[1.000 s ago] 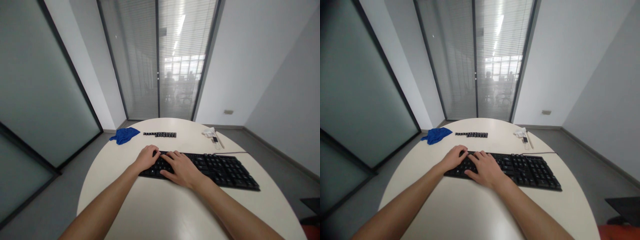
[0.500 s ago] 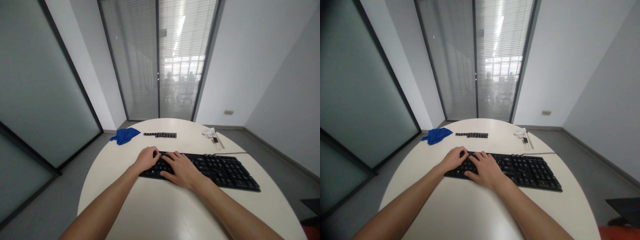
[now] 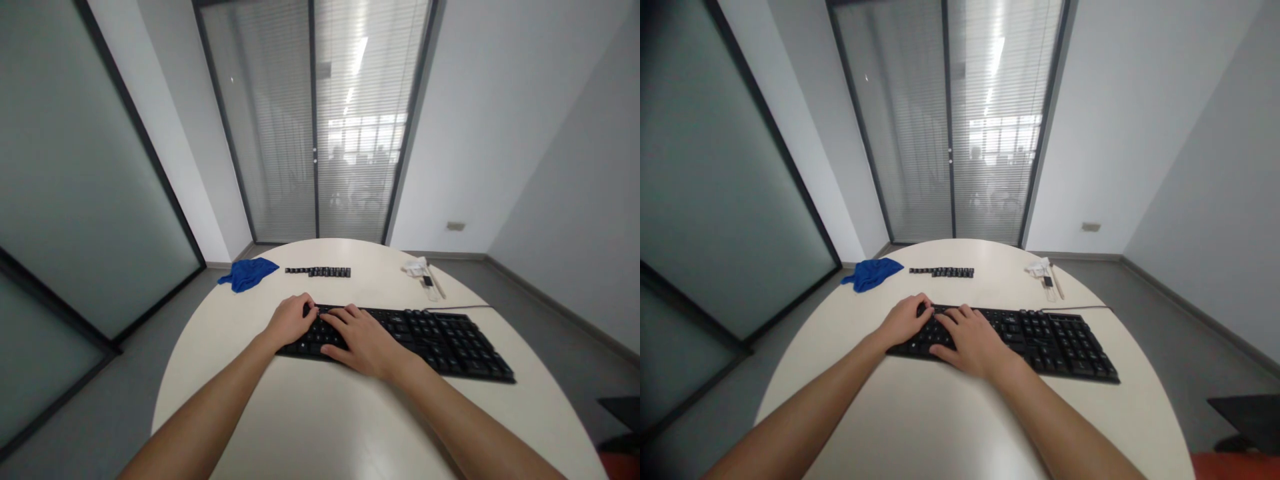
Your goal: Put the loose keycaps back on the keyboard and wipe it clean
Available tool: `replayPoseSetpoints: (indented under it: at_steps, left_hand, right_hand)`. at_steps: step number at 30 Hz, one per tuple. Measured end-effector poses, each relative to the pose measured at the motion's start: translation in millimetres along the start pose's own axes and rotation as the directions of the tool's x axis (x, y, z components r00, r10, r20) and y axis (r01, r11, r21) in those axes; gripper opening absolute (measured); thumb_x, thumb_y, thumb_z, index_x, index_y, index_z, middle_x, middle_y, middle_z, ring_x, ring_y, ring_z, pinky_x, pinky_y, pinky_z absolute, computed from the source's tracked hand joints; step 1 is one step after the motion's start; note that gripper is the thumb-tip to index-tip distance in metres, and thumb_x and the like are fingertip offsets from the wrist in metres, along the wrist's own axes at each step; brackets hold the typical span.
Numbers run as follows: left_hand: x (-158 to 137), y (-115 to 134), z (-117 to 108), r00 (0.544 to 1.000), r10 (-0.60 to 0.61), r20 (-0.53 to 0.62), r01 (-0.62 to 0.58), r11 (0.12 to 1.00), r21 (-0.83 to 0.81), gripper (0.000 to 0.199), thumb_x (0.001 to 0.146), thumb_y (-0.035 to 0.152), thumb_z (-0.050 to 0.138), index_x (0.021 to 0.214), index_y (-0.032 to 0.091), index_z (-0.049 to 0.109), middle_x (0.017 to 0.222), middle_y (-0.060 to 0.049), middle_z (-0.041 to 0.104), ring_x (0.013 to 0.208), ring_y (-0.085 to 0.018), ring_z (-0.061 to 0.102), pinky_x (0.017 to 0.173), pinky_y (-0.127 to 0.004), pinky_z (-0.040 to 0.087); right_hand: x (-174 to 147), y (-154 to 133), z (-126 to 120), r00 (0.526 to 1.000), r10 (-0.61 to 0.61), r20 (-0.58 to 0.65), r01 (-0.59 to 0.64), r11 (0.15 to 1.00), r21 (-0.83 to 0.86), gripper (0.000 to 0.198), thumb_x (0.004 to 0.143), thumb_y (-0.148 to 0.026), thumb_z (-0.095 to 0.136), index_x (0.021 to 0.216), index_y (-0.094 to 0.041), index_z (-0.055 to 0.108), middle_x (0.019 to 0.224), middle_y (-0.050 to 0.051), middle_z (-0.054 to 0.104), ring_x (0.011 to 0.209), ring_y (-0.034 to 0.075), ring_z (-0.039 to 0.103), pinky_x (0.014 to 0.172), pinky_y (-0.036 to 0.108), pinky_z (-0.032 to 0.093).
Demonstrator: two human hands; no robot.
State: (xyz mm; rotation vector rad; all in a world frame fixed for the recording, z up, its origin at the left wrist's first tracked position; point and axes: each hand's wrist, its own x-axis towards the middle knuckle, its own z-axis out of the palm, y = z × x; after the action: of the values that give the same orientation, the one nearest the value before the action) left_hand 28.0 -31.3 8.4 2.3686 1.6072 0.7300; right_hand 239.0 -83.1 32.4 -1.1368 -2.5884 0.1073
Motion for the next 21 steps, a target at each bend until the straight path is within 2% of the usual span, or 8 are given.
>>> replayPoseSetpoints:
  at_steps: [6, 12, 15, 21]
  left_hand:
    - [1, 1, -3, 0.999, -0.045, -0.010, 0.044, 0.998, -0.053, 0.016, 0.093, 0.038, 0.054, 0.091, 0.024, 0.061, 0.092, -0.003, 0.072, 0.087, -0.022, 0.067, 0.076, -0.031, 0.047]
    - [16, -13, -3, 0.991, -0.131, -0.016, 0.128, 0.982, -0.141, 0.015, 0.094, 0.035, 0.053, 0.098, 0.023, 0.062, 0.096, -0.003, 0.074, 0.088, -0.019, 0.069, 0.078, -0.028, 0.051]
    - [32, -25, 0, 0.987, -0.158, -0.035, 0.155, 0.985, -0.076, 0.018, 0.093, 0.031, 0.054, 0.107, 0.022, 0.062, 0.107, -0.004, 0.072, 0.091, -0.018, 0.069, 0.079, -0.028, 0.051]
    - [70, -39, 2, 0.987, -0.161, 0.000, 0.160, 0.982, 0.103, 0.037, 0.086, 0.030, 0.063, 0.122, 0.023, 0.060, 0.113, -0.007, 0.070, 0.101, -0.024, 0.066, 0.085, -0.032, 0.050]
  right_hand:
    - [-5, 6, -8, 0.999, -0.034, 0.025, 0.034, 0.999, 0.035, 0.061, 0.093, -0.054, 0.056, 0.143, -0.019, 0.052, 0.143, 0.012, 0.053, 0.126, 0.031, 0.050, 0.110, 0.048, 0.038]
    - [-8, 16, -14, 0.999, -0.014, 0.030, 0.013, 1.000, 0.021, 0.069, 0.087, -0.058, 0.063, 0.140, -0.014, 0.053, 0.134, 0.016, 0.058, 0.119, 0.032, 0.054, 0.105, 0.047, 0.043]
    - [-9, 20, -15, 0.999, 0.030, 0.044, -0.030, 1.000, 0.000, 0.071, 0.084, -0.063, 0.064, 0.133, -0.013, 0.058, 0.126, 0.016, 0.062, 0.115, 0.033, 0.055, 0.101, 0.049, 0.045]
    - [-9, 18, -17, 0.997, 0.053, 0.056, -0.052, 0.998, -0.022, 0.068, 0.083, -0.064, 0.065, 0.126, -0.013, 0.062, 0.122, 0.017, 0.062, 0.111, 0.033, 0.057, 0.098, 0.048, 0.046]
